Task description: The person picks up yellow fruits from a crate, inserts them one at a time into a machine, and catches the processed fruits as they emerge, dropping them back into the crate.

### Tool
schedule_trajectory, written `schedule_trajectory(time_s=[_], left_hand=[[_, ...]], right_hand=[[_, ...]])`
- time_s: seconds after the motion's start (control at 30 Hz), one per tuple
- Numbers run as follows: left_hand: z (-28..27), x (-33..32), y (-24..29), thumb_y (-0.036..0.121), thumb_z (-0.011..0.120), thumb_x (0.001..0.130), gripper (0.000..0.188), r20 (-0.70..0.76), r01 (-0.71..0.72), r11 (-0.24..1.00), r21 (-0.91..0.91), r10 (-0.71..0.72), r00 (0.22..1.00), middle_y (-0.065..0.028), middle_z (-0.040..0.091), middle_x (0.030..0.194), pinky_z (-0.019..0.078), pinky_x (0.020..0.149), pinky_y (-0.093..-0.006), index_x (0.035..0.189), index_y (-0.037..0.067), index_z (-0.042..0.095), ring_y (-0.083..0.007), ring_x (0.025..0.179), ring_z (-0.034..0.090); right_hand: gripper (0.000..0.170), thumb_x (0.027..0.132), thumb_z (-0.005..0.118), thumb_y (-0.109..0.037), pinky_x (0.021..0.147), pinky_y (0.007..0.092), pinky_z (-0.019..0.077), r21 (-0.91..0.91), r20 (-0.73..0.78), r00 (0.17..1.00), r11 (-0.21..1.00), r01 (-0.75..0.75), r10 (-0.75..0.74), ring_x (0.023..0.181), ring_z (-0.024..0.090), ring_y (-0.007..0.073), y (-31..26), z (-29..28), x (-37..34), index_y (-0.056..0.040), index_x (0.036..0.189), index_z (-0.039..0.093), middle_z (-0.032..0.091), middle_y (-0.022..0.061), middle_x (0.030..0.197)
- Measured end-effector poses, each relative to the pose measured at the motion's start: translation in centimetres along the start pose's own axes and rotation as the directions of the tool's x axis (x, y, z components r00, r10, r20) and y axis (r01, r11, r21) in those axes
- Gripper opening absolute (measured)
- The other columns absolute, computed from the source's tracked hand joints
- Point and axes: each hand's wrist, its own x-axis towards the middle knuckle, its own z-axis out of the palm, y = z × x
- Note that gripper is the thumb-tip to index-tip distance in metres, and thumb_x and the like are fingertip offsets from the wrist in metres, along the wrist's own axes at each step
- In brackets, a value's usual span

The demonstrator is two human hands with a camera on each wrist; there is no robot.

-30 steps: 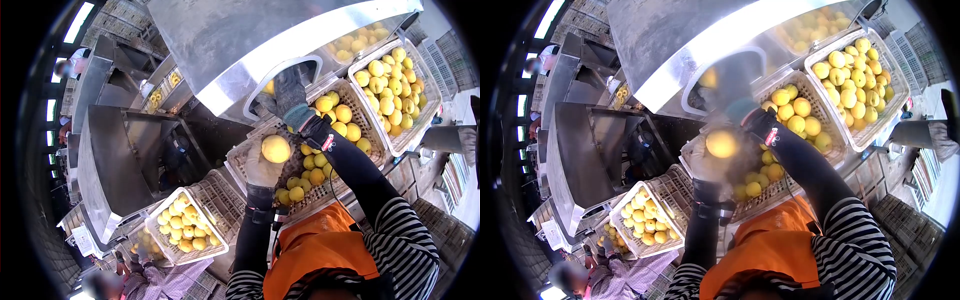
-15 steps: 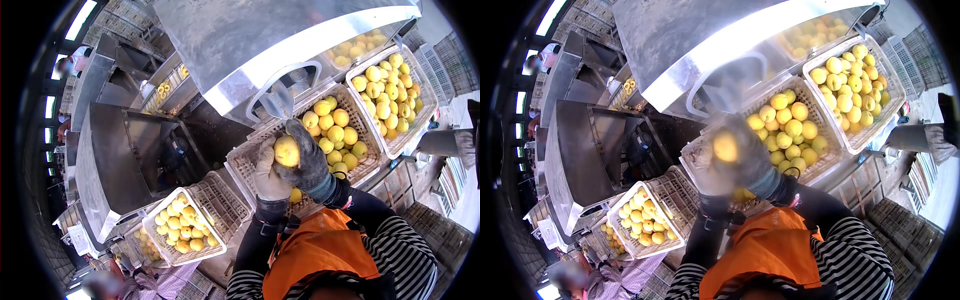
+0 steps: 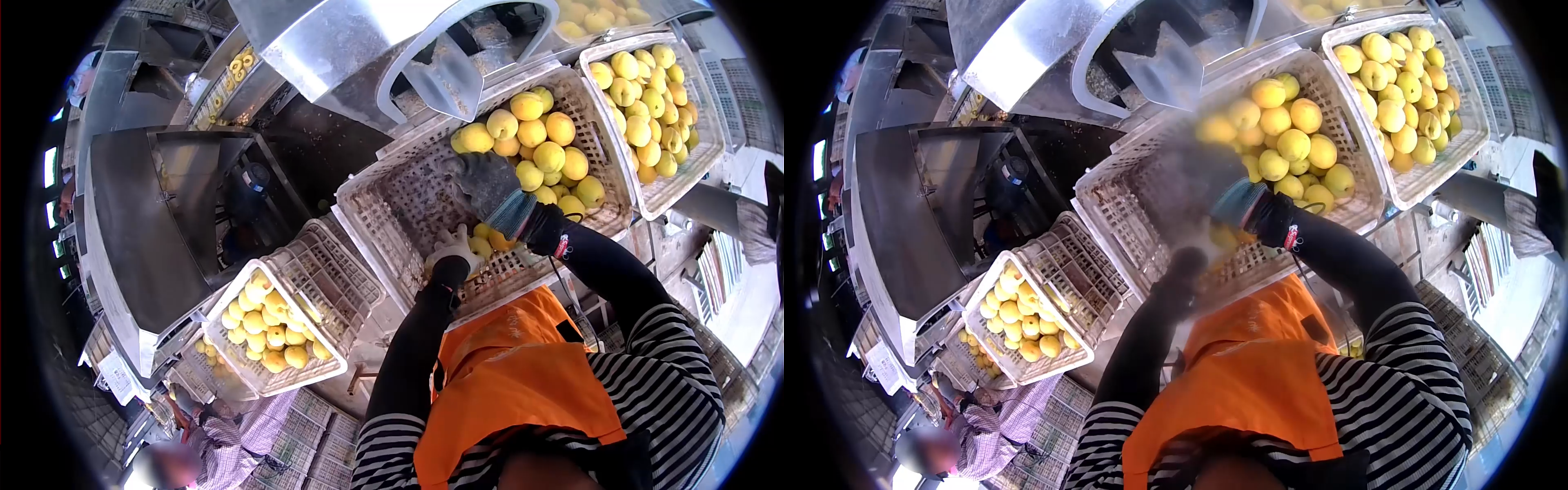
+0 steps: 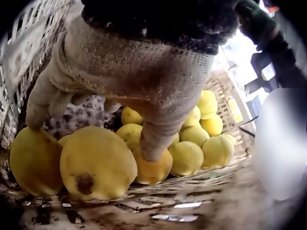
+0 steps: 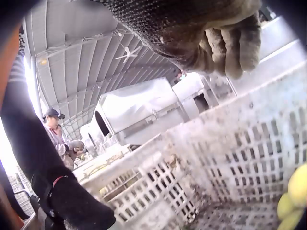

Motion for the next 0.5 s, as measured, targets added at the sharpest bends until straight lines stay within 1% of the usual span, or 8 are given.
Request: schedule_trajectory(time_s=[0.03, 0.1, 0.13, 0.17, 0.27, 0.37, 0.47, 0.5], left_hand=[[1.1, 0.8, -0.2, 0.045, 0.06, 0.079, 0.064, 0.011, -0.084, 0.992, -0.092, 0.086, 0.996, -0.019, 0.035, 0.133, 0.0427, 0.085, -0.0524, 0.133, 0.019, 0.037, -0.0366, 0.116, 0.046], [5.6, 5.6, -0.5, 0.039, 0.055, 0.083, 0.05, 0.073, -0.039, 0.981, -0.192, 0.054, 0.996, -0.0195, 0.04, 0.129, 0.0436, 0.083, -0.0531, 0.128, 0.018, 0.044, -0.0355, 0.111, 0.051], [7.5, 6.8, -0.3, 0.032, 0.051, 0.087, 0.039, 0.128, 0.013, 0.96, -0.278, 0.023, 0.992, -0.0199, 0.046, 0.125, 0.0445, 0.08, -0.0539, 0.122, 0.017, 0.052, -0.0343, 0.106, 0.056], [3.6, 2.8, 2.4, 0.021, 0.044, 0.089, 0.029, 0.096, 0.049, 0.99, 0.134, -0.062, 0.993, -0.0184, 0.052, 0.12, 0.0476, 0.077, -0.0514, 0.112, 0.017, 0.06, -0.0325, 0.093, 0.063], [-3.4, -4.8, 1.5, 0.021, 0.044, 0.088, 0.028, -0.048, -0.059, 0.968, -0.246, 0.049, 0.998, -0.016, 0.051, 0.122, 0.0492, 0.077, -0.047, 0.11, 0.016, 0.061, -0.0312, 0.095, 0.062], [-2.6, -3.2, 1.1, 0.018, 0.05, 0.084, 0.032, -0.026, -0.204, 0.979, 0.017, 0.204, 0.979, -0.0142, 0.05, 0.122, 0.0495, 0.08, -0.043, 0.115, 0.017, 0.057, -0.03, 0.104, 0.058], [3.0, 4.0, -0.9, 0.016, 0.06, 0.077, 0.045, -0.057, -0.253, 0.96, -0.122, 0.247, 0.967, -0.0163, 0.052, 0.12, 0.0491, 0.082, -0.0421, 0.121, 0.015, 0.052, -0.0302, 0.107, 0.056], [3.0, 4.7, -1.9, 0.016, 0.06, 0.077, 0.045, -0.061, -0.253, 0.96, -0.124, 0.247, 0.967, -0.0163, 0.052, 0.12, 0.0491, 0.082, -0.0421, 0.121, 0.015, 0.052, -0.0302, 0.107, 0.056]], right_hand=[[0.027, 0.074, 0.06, -0.014, 0.067, 0.0414, 0.0478, -0.369, 0.173, 0.951, 0.879, 0.302, -0.255, 0.083, 0.062, 0.0289, 1.1, 1.7, -1.9, -0.0068, 0.1, 0.059, 0.063, 0.0099, 0.096], [0.024, 0.072, 0.06, -0.016, 0.063, 0.0403, 0.0465, -0.276, 0.398, 0.756, 0.718, 0.639, -0.52, 0.078, 0.063, 0.0267, 4.6, 4.9, -4.1, -0.0092, 0.095, 0.063, 0.064, 0.0081, 0.09], [0.024, 0.072, 0.06, -0.016, 0.063, 0.0403, 0.0465, -0.263, 0.408, 0.753, 0.723, 0.639, -0.517, 0.078, 0.063, 0.0267, 5.1, 6.9, -4.9, -0.0092, 0.095, 0.063, 0.064, 0.0081, 0.09], [0.023, 0.073, 0.06, -0.018, 0.062, 0.0399, 0.0459, -0.319, 0.544, 0.731, 0.705, 0.633, -0.411, 0.077, 0.063, 0.0255, 5.6, 8.8, -5.3, -0.011, 0.095, 0.064, 0.065, 0.0072, 0.088], [0.023, 0.073, 0.059, -0.021, 0.062, 0.0382, 0.0453, -0.462, 0.525, 0.814, 0.719, 0.519, -0.25, 0.078, 0.063, 0.0235, 9.4, 14.9, -6.5, -0.0146, 0.094, 0.066, 0.066, 0.0053, 0.088], [0.022, 0.075, 0.059, -0.022, 0.062, 0.0373, 0.0451, -0.508, 0.702, 0.695, 0.575, 0.641, -0.154, 0.08, 0.063, 0.0238, 9.7, 14.8, -6.1, -0.0164, 0.095, 0.065, 0.066, 0.004, 0.089], [0.03, 0.076, 0.062, -0.025, 0.069, 0.0407, 0.0471, -0.452, 0.574, 0.77, 0.675, 0.583, -0.28, 0.087, 0.063, 0.0274, 7.9, 9.8, -4.6, -0.0122, 0.104, 0.062, 0.065, 0.0076, 0.095], [0.036, 0.077, 0.064, -0.026, 0.075, 0.0417, 0.0473, -0.338, 0.61, 0.784, 0.859, 0.384, -0.111, 0.092, 0.062, 0.0288, 7.0, 6.5, -2.8, -0.009, 0.109, 0.059, 0.064, 0.0105, 0.1]])
